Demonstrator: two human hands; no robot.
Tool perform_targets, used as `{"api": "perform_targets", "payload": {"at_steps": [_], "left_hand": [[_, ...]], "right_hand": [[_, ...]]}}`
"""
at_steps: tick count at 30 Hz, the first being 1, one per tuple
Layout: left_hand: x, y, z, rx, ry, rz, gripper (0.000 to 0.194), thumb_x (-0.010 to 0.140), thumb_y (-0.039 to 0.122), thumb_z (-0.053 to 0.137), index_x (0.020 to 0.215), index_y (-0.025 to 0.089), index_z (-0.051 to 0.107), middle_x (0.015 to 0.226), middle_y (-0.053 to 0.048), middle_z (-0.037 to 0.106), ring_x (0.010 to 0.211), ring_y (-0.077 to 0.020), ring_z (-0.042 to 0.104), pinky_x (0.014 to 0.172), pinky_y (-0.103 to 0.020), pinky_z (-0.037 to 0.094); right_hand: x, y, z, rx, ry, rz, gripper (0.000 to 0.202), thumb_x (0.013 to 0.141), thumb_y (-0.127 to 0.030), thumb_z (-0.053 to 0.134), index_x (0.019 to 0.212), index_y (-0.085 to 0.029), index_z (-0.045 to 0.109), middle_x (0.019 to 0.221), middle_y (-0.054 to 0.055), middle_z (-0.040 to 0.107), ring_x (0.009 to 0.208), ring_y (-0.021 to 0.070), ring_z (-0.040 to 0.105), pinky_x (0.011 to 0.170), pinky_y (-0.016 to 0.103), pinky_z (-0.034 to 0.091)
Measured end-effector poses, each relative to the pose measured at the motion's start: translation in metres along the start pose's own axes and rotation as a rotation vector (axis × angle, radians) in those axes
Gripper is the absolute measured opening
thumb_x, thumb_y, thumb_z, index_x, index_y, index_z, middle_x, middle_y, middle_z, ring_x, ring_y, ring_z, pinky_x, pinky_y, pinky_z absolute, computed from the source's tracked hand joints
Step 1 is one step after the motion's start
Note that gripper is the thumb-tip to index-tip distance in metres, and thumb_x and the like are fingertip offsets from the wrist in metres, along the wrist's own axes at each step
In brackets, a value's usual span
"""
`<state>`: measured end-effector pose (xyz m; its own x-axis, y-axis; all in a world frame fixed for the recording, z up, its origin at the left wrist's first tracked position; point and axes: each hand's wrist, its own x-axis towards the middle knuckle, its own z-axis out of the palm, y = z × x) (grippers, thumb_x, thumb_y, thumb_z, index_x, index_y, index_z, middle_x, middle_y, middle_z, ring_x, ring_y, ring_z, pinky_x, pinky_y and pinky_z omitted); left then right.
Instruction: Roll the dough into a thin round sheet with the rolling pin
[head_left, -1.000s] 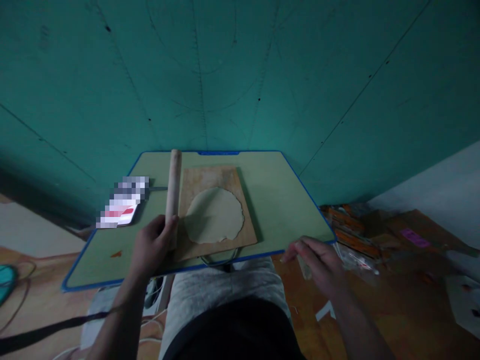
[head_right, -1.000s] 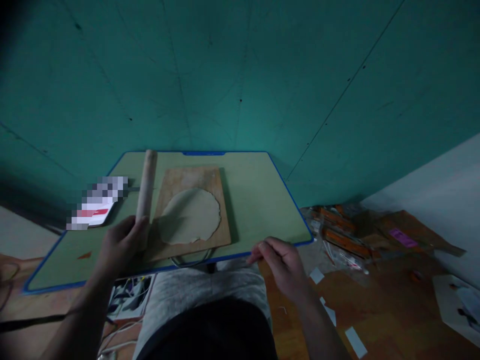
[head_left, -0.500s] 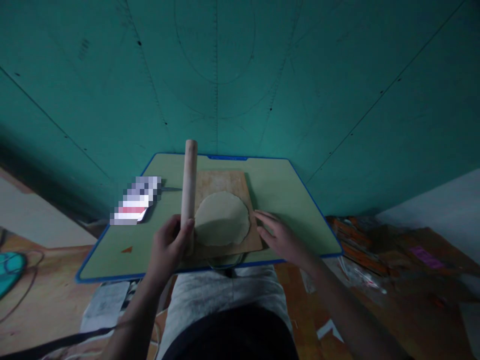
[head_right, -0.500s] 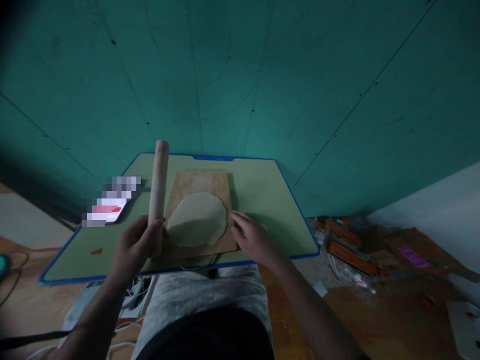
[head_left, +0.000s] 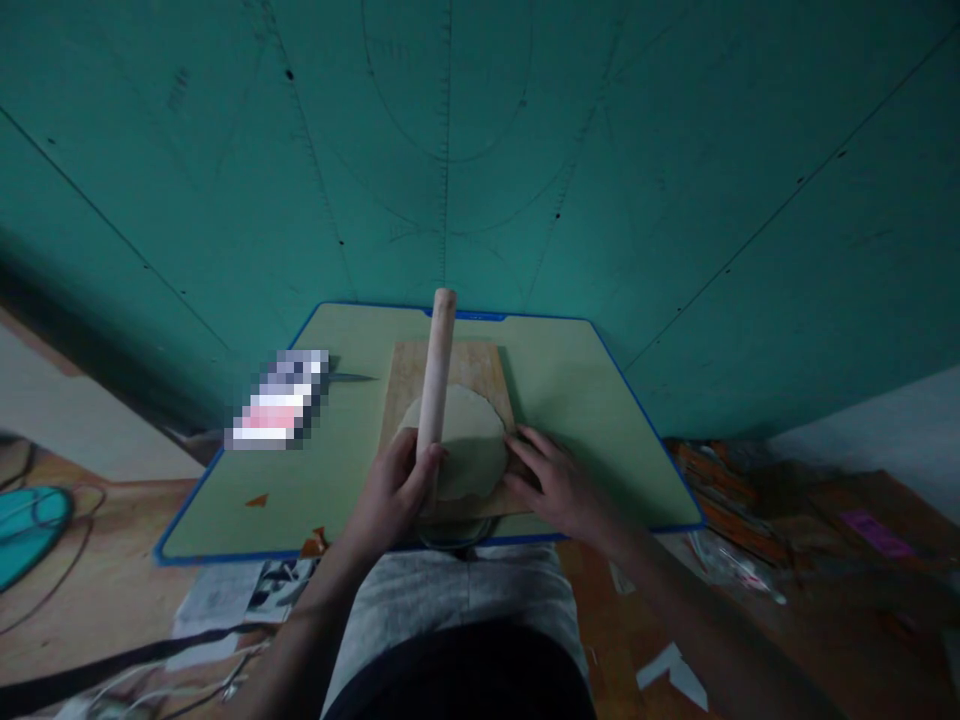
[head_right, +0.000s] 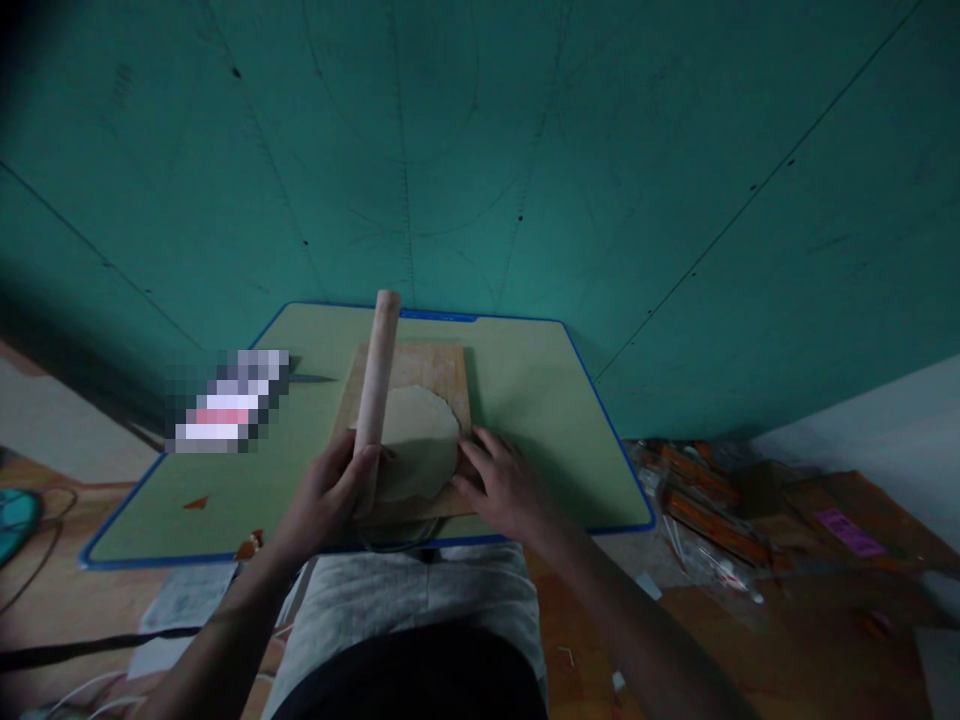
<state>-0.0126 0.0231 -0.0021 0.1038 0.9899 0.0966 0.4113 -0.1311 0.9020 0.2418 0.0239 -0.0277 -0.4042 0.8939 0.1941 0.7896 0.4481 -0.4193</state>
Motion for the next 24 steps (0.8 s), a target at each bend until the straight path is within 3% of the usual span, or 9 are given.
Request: {"api": "perform_targets", "payload": {"at_steps": [6,12,16,19,22,24], "left_hand": [[-0.001,0.0,0.001,0.059,-0.013,0.038,0.04,0.094,0.056,0.043,0.081,0.02,0.056,0.065,0.002,0.05,0.058,-0.0146,0.049,0.052,-0.027,0.037],[-0.002,-0.002,0.002,0.065,-0.009,0.038,0.039,0.094,0.055,0.045,0.08,0.02,0.055,0.062,0.003,0.048,0.055,-0.0131,0.046,0.049,-0.026,0.034],[-0.001,-0.002,0.002,0.052,-0.025,0.034,0.039,0.093,0.055,0.045,0.082,0.019,0.056,0.064,0.002,0.051,0.056,-0.0133,0.048,0.05,-0.026,0.036],[-0.001,-0.001,0.001,0.038,-0.036,0.013,0.04,0.093,0.056,0.045,0.083,0.019,0.056,0.064,0.002,0.052,0.056,-0.0133,0.048,0.05,-0.026,0.035],[-0.001,0.0,0.0,0.037,-0.027,-0.001,0.042,0.093,0.058,0.043,0.083,0.019,0.056,0.066,0.002,0.052,0.058,-0.014,0.049,0.05,-0.026,0.035],[-0.001,0.001,0.0,0.04,-0.017,-0.006,0.043,0.092,0.058,0.043,0.082,0.019,0.056,0.066,0.002,0.052,0.059,-0.0145,0.049,0.051,-0.027,0.036]], "right_hand": [[-0.003,-0.006,-0.018,-0.092,-0.085,-0.005,0.044,0.097,-0.037,0.059,0.136,-0.019,0.063,0.146,0.017,0.055,0.132,0.0344,0.056,0.106,0.054,0.051],[0.0,-0.004,-0.024,-0.192,-0.088,-0.038,0.046,0.098,-0.041,0.057,0.138,-0.019,0.063,0.148,0.017,0.055,0.133,0.0331,0.055,0.106,0.05,0.052],[-0.003,0.01,-0.027,-0.312,0.008,0.062,0.047,0.098,-0.046,0.054,0.133,-0.018,0.067,0.144,0.019,0.059,0.131,0.0365,0.056,0.106,0.056,0.049],[-0.009,0.007,-0.022,-0.248,0.046,0.072,0.054,0.103,-0.045,0.043,0.144,-0.014,0.056,0.148,0.018,0.056,0.135,0.0319,0.054,0.108,0.051,0.049],[-0.014,0.005,-0.014,-0.15,-0.077,-0.093,0.062,0.103,-0.049,0.04,0.154,-0.014,0.043,0.156,0.016,0.048,0.143,0.0273,0.046,0.114,0.047,0.045],[-0.014,0.014,-0.015,-0.181,-0.114,-0.076,0.066,0.102,-0.053,0.04,0.155,-0.014,0.041,0.157,0.017,0.046,0.146,0.0297,0.042,0.119,0.053,0.038]]}}
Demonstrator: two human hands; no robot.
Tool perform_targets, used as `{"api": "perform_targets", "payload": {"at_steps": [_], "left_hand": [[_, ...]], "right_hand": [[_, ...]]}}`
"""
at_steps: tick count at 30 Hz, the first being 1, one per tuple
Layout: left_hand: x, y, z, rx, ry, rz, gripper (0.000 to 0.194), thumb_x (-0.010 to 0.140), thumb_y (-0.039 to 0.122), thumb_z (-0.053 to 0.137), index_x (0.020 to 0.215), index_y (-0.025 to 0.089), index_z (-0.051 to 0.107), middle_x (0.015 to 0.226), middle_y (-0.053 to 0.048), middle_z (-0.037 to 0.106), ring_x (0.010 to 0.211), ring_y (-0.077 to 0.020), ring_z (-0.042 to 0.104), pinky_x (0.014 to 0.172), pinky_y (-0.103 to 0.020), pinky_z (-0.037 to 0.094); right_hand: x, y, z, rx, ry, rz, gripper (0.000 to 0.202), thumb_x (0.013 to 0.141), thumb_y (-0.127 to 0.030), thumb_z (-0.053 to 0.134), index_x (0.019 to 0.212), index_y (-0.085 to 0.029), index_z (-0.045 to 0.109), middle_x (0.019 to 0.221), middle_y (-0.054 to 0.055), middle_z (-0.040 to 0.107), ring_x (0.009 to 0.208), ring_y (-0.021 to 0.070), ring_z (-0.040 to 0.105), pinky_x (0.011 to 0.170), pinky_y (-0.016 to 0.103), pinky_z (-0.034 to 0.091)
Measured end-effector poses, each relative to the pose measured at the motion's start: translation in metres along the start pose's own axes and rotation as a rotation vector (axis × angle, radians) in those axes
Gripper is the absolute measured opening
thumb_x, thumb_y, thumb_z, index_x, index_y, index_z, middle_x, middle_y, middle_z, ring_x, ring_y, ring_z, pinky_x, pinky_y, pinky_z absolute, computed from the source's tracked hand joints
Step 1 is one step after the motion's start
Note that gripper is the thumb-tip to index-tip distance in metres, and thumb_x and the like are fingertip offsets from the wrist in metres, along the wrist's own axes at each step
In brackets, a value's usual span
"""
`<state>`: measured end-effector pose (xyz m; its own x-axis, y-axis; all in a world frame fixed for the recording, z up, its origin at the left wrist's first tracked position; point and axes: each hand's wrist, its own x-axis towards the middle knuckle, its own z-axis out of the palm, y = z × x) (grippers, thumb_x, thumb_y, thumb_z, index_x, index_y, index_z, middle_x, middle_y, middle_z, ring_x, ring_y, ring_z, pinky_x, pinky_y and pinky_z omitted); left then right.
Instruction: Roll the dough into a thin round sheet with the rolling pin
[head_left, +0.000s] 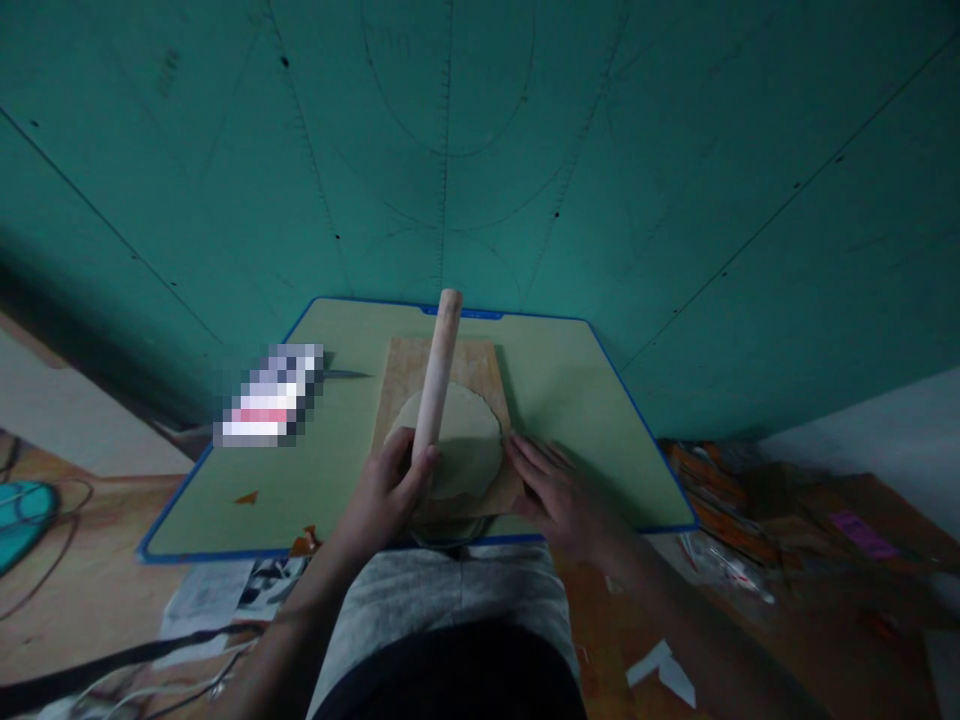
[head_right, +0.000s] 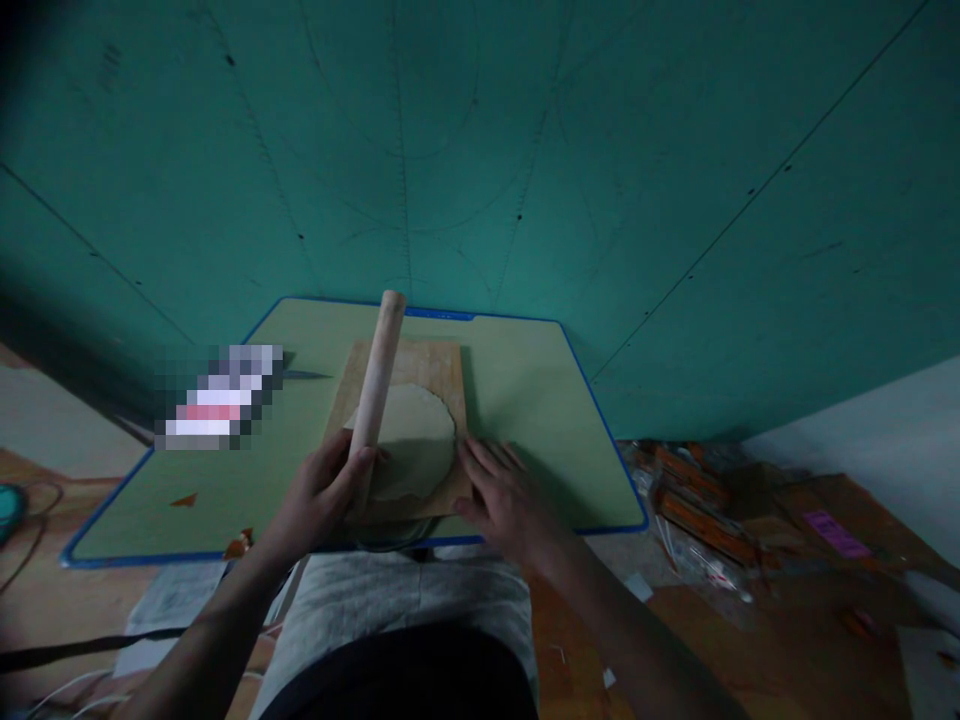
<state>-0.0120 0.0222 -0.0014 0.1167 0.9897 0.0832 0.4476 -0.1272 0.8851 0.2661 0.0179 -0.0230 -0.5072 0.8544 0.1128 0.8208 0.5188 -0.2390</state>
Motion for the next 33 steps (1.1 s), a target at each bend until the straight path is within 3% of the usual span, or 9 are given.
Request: {"api": "perform_targets", "payload": {"at_steps": [4,8,11,15,17,19,22,27,33], "left_hand": [[0.002,0.0,0.002,-0.017,0.024,-0.02,0.043,0.09,0.06,0.045,0.082,0.019,0.057,0.065,0.002,0.052,0.058,-0.0154,0.05,0.052,-0.028,0.037],[0.003,-0.001,0.004,-0.046,0.077,-0.042,0.045,0.089,0.061,0.046,0.082,0.018,0.06,0.065,0.001,0.053,0.059,-0.0162,0.051,0.052,-0.028,0.039],[0.002,-0.001,0.003,-0.057,0.095,-0.048,0.046,0.089,0.061,0.046,0.082,0.018,0.061,0.064,0.0,0.055,0.059,-0.0166,0.052,0.052,-0.027,0.039],[0.002,0.0,0.001,-0.059,0.095,-0.034,0.046,0.089,0.061,0.046,0.082,0.018,0.063,0.067,-0.002,0.059,0.061,-0.0176,0.055,0.055,-0.028,0.041],[0.002,0.0,0.001,-0.06,0.096,-0.04,0.047,0.089,0.061,0.046,0.083,0.018,0.063,0.067,-0.002,0.06,0.061,-0.0179,0.055,0.055,-0.028,0.042],[0.003,0.0,0.001,-0.058,0.099,-0.053,0.047,0.088,0.061,0.047,0.083,0.018,0.064,0.065,-0.002,0.058,0.06,-0.018,0.055,0.054,-0.028,0.041],[0.003,0.0,0.0,-0.052,0.1,-0.059,0.048,0.087,0.062,0.048,0.083,0.017,0.065,0.066,-0.002,0.058,0.06,-0.018,0.055,0.054,-0.028,0.041],[0.001,-0.004,-0.009,-0.056,0.072,-0.073,0.052,0.087,0.066,0.049,0.083,0.017,0.065,0.068,-0.003,0.061,0.061,-0.018,0.055,0.052,-0.027,0.043],[0.0,-0.009,-0.038,-0.053,0.091,-0.089,0.059,0.081,0.075,0.055,0.082,0.017,0.066,0.069,-0.004,0.063,0.061,-0.0184,0.057,0.051,-0.027,0.045]], "right_hand": [[0.0,0.024,-0.008,-0.082,0.092,0.29,0.073,0.103,-0.055,0.035,0.156,-0.004,0.036,0.158,0.025,0.039,0.148,0.0361,0.038,0.12,0.059,0.032],[-0.001,0.004,0.002,0.042,0.055,0.048,0.072,0.104,-0.052,0.034,0.162,-0.012,0.019,0.165,0.018,0.029,0.151,0.0285,0.032,0.118,0.049,0.04],[-0.001,0.001,0.016,0.043,-0.006,-0.096,0.076,0.103,-0.053,0.04,0.163,-0.014,0.016,0.166,0.017,0.028,0.151,0.028,0.032,0.119,0.048,0.038],[-0.007,0.038,0.014,-0.116,0.021,0.134,0.076,0.102,-0.057,0.038,0.161,-0.01,0.024,0.159,0.022,0.039,0.148,0.0347,0.037,0.119,0.06,0.033],[-0.012,0.047,0.01,-0.148,0.07,0.193,0.075,0.103,-0.056,0.035,0.16,-0.008,0.026,0.16,0.023,0.038,0.149,0.0344,0.036,0.119,0.059,0.034],[-0.016,0.038,0.009,-0.14,0.091,0.128,0.072,0.104,-0.054,0.032,0.159,-0.008,0.028,0.162,0.021,0.034,0.151,0.0315,0.033,0.121,0.055,0.033],[-0.017,0.002,0.015,-0.113,0.075,0.011,0.071,0.104,-0.055,0.032,0.157,-0.008,0.033,0.164,0.019,0.032,0.153,0.0296,0.027,0.124,0.055,0.028],[-0.017,-0.049,0.029,-0.049,0.09,0.072,0.086,0.1,-0.064,0.034,0.153,0.004,0.033,0.161,0.028,0.032,0.154,0.0337,0.024,0.123,0.057,0.028],[-0.007,-0.074,0.03,0.033,0.094,0.07,0.087,0.098,-0.066,0.037,0.15,0.004,0.039,0.161,0.028,0.031,0.153,0.0358,0.026,0.124,0.056,0.03]]}}
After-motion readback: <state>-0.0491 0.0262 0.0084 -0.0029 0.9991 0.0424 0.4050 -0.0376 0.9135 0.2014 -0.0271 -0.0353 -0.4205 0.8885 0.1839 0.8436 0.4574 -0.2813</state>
